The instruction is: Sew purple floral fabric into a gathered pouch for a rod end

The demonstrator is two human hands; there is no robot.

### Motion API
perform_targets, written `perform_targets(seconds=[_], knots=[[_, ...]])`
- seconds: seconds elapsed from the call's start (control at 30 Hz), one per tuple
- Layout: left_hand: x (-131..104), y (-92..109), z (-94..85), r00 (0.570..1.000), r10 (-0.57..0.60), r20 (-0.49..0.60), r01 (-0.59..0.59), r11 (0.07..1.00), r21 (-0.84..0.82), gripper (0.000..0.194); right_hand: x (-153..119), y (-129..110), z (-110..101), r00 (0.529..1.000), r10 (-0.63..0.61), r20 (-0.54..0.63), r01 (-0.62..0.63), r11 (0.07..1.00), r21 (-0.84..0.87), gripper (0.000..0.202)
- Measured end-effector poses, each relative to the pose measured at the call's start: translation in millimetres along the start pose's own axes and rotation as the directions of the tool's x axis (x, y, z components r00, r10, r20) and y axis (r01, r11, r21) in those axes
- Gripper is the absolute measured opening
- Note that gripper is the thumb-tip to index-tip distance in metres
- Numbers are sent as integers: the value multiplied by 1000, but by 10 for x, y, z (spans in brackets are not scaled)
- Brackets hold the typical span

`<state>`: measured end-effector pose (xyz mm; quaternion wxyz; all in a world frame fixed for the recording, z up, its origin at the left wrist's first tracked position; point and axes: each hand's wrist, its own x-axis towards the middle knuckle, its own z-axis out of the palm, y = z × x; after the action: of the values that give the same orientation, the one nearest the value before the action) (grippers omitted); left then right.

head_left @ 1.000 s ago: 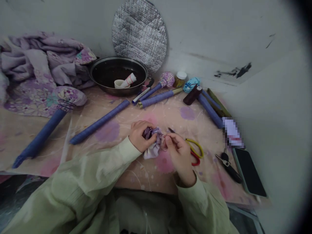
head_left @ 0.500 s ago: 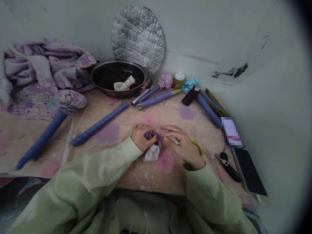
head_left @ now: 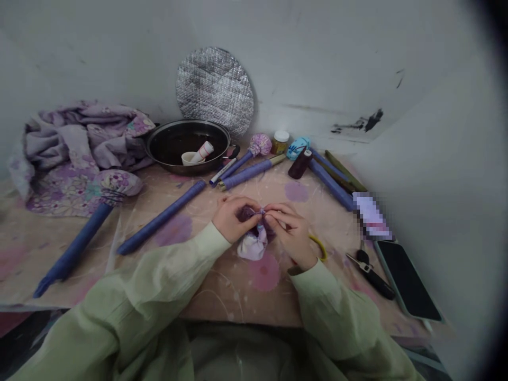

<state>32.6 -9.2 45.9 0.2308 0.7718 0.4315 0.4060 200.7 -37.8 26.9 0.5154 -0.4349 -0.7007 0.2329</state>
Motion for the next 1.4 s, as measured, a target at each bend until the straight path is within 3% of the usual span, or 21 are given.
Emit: perform_targets(seconds=[0.13, 0.27, 0.47, 0.57, 0.77, 0.9, 1.23, 1.4], knots=[[90, 150, 47, 999, -41, 11, 40, 996, 82, 9, 2, -26, -5, 995, -45, -91, 38, 997, -73, 15], [119, 223, 112, 999, -30, 37, 24, 988, 151, 8, -43, -19, 6, 987, 2, -159, -10, 999, -47, 15], [84, 192, 191, 986, 134, -103, -101, 954, 283, 5, -65, -3, 44, 962, 103, -254, -97, 995, 36, 14], [62, 200, 197, 975, 188, -115, -144, 940, 310, 8, -51, -20, 48, 953, 139, -271, -123, 989, 78, 13], [52, 290, 178, 998, 48, 42, -59, 950, 305, 33, -44, -53, 43, 939, 178, -295, -168, 984, 59, 14], [70, 288, 233, 996, -9, 89, -23, 936, 352, 28, -59, -50, 46, 943, 180, -279, -177, 984, 36, 14], [6, 76, 327, 987, 159, 16, -158, 958, 241, 21, -121, 12, 30, 896, 302, -325, -260, 951, 165, 15], [14, 59, 320, 994, 110, -13, -107, 986, 131, 21, -154, 25, 47, 897, 333, -291, -275, 935, 223, 15]])
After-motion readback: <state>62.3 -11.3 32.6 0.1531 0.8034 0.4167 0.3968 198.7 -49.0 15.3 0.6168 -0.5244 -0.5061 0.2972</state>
